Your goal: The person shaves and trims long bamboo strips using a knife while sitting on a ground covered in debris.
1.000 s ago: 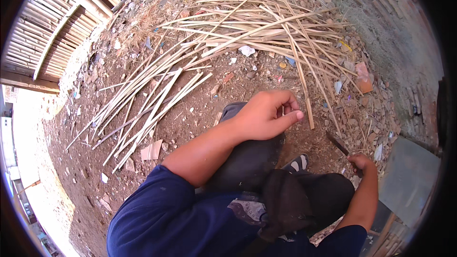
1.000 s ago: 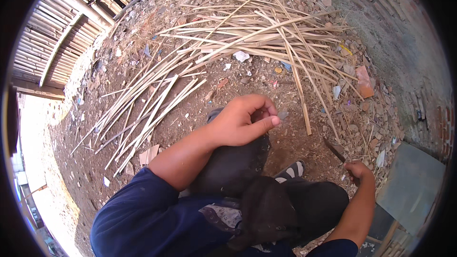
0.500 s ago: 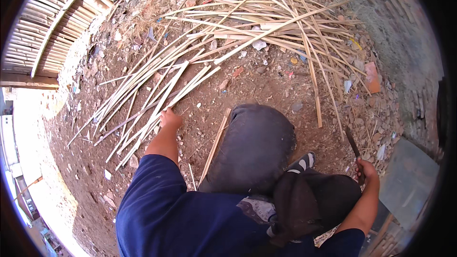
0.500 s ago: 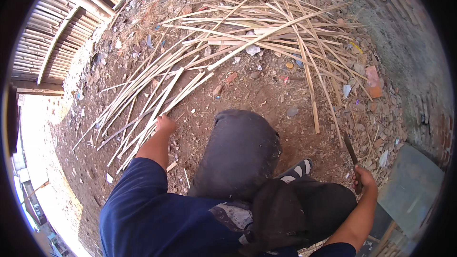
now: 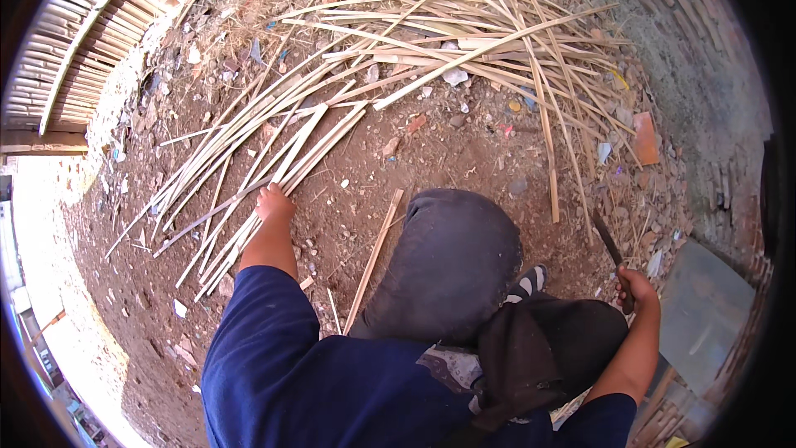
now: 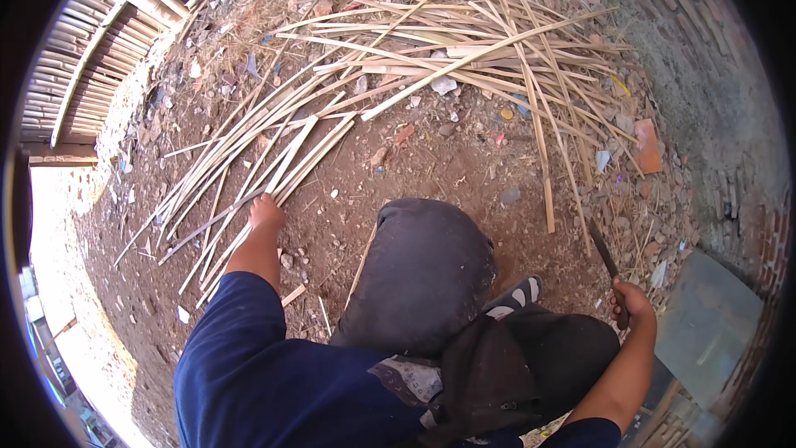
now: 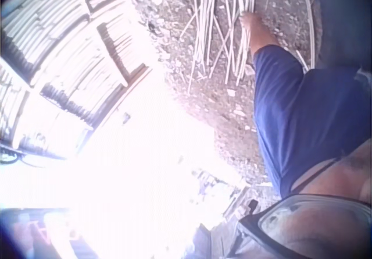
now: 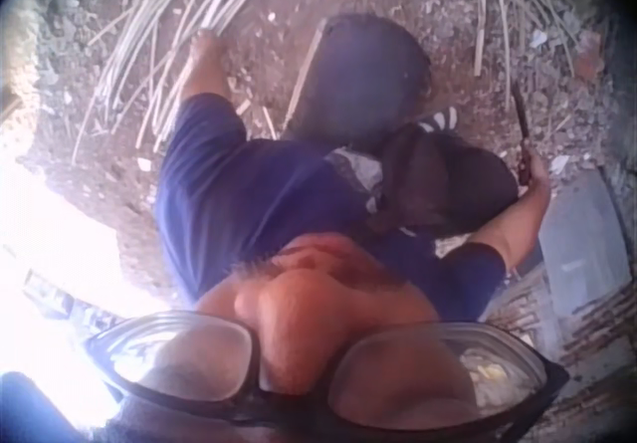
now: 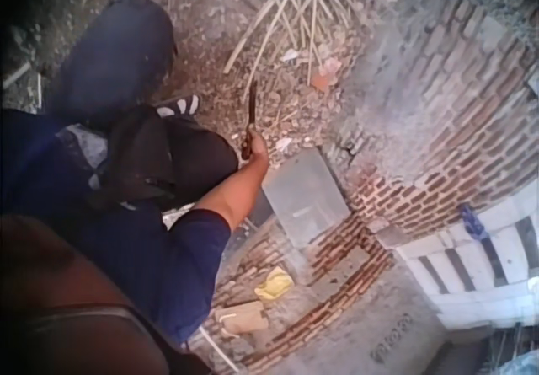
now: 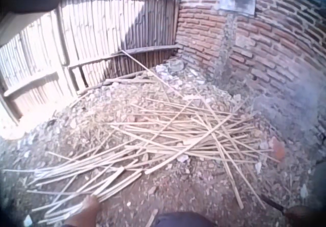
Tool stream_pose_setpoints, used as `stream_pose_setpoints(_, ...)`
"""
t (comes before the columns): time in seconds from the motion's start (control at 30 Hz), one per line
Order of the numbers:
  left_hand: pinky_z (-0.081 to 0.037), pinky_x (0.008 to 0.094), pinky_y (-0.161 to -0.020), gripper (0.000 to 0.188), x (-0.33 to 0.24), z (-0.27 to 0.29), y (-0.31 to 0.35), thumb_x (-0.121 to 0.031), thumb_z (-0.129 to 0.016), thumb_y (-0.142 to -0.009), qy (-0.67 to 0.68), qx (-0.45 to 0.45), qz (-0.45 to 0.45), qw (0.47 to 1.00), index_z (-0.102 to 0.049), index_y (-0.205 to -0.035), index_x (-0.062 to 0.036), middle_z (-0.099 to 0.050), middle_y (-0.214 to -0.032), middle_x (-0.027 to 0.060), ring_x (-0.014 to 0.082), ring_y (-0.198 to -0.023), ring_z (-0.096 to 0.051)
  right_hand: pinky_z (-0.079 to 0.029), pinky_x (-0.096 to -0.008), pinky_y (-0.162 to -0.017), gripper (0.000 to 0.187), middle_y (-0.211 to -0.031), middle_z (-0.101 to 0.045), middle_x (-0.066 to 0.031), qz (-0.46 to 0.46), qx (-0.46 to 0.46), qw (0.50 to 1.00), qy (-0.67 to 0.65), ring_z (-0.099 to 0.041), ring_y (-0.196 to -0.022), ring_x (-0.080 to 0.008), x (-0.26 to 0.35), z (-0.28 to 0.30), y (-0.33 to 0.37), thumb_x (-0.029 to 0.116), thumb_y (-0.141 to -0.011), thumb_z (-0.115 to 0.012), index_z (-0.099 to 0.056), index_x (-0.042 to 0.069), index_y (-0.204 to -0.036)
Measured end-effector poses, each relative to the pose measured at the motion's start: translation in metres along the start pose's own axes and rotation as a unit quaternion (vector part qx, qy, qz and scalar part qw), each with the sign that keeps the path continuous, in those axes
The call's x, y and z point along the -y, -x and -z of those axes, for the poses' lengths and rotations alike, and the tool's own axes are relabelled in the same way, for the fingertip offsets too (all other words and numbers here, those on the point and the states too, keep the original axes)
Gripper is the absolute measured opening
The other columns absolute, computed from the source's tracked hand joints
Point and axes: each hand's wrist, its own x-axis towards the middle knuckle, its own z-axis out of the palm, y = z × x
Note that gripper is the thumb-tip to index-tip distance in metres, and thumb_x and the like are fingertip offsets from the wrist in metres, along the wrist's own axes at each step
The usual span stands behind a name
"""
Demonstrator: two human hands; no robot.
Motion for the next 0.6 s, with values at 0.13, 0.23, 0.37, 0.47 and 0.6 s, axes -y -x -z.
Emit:
stream_pose_setpoints(0.13, -0.047, 0.0497, -0.101, 0.036, 0.016, -0.022, 0.001, -0.022, -0.065, -0.093, -0.004, -0.043, -0.029, 0.999, -0.057, -0.126, -0.0111, -0.058, -0.134, 0.0120, 0.0316, -0.129, -0.054, -0.047, -0.0369, -0.048, 0.028, -0.067, -0.056, -0.0006, 0.003, 0.005, 1.000, 0.008, -0.047, -0.049, -0.0131, -0.001, 0.001, -0.012, 0.044, -0.099, -0.060, -0.056, 0.016, -0.097)
stream_pose_setpoints(0.23, -0.046, 0.0498, -0.100, 0.033, 0.029, -0.043, -0.004, -0.024, -0.061, -0.095, 0.001, -0.024, -0.031, 0.999, -0.058, -0.125, -0.0115, -0.061, -0.130, 0.0118, 0.0310, -0.125, -0.057, -0.048, -0.0374, -0.048, 0.028, -0.068, -0.057, -0.0010, 0.013, -0.008, 1.000, 0.019, -0.047, -0.049, -0.0134, 0.009, 0.000, -0.001, 0.044, -0.099, -0.060, -0.055, 0.016, -0.097)
stream_pose_setpoints(0.37, -0.048, 0.0522, -0.094, 0.021, 0.037, -0.044, 0.009, -0.027, -0.055, -0.099, 0.047, -0.064, -0.079, 0.994, -0.064, -0.111, -0.0124, -0.065, -0.119, 0.0145, 0.0358, -0.116, -0.062, -0.049, -0.0373, -0.047, 0.026, -0.069, -0.057, -0.0021, 0.012, -0.011, 1.000, 0.012, -0.048, -0.049, -0.0138, 0.015, -0.007, 0.003, 0.040, -0.100, -0.061, -0.054, 0.014, -0.097)
stream_pose_setpoints(0.47, -0.050, 0.0532, -0.088, 0.020, 0.040, -0.036, 0.026, -0.028, -0.054, -0.100, 0.119, -0.106, -0.108, 0.981, -0.064, -0.106, -0.0121, -0.065, -0.111, 0.0177, 0.0407, -0.106, -0.063, -0.050, -0.0377, -0.047, 0.026, -0.070, -0.057, -0.0037, 0.030, -0.006, 1.000, 0.001, -0.048, -0.049, -0.0145, 0.016, -0.007, 0.004, 0.037, -0.100, -0.061, -0.053, 0.013, -0.097)
stream_pose_setpoints(0.6, -0.051, 0.0520, -0.082, 0.022, 0.051, -0.025, 0.050, -0.029, -0.054, -0.102, 0.217, -0.202, -0.160, 0.942, -0.063, -0.106, -0.0099, -0.064, -0.106, 0.0188, 0.0428, -0.096, -0.063, -0.049, -0.0381, -0.046, 0.026, -0.069, -0.055, -0.0053, 0.078, 0.014, 0.996, -0.035, -0.048, -0.049, -0.0155, 0.007, 0.001, -0.006, 0.035, -0.099, -0.062, -0.053, 0.011, -0.096)
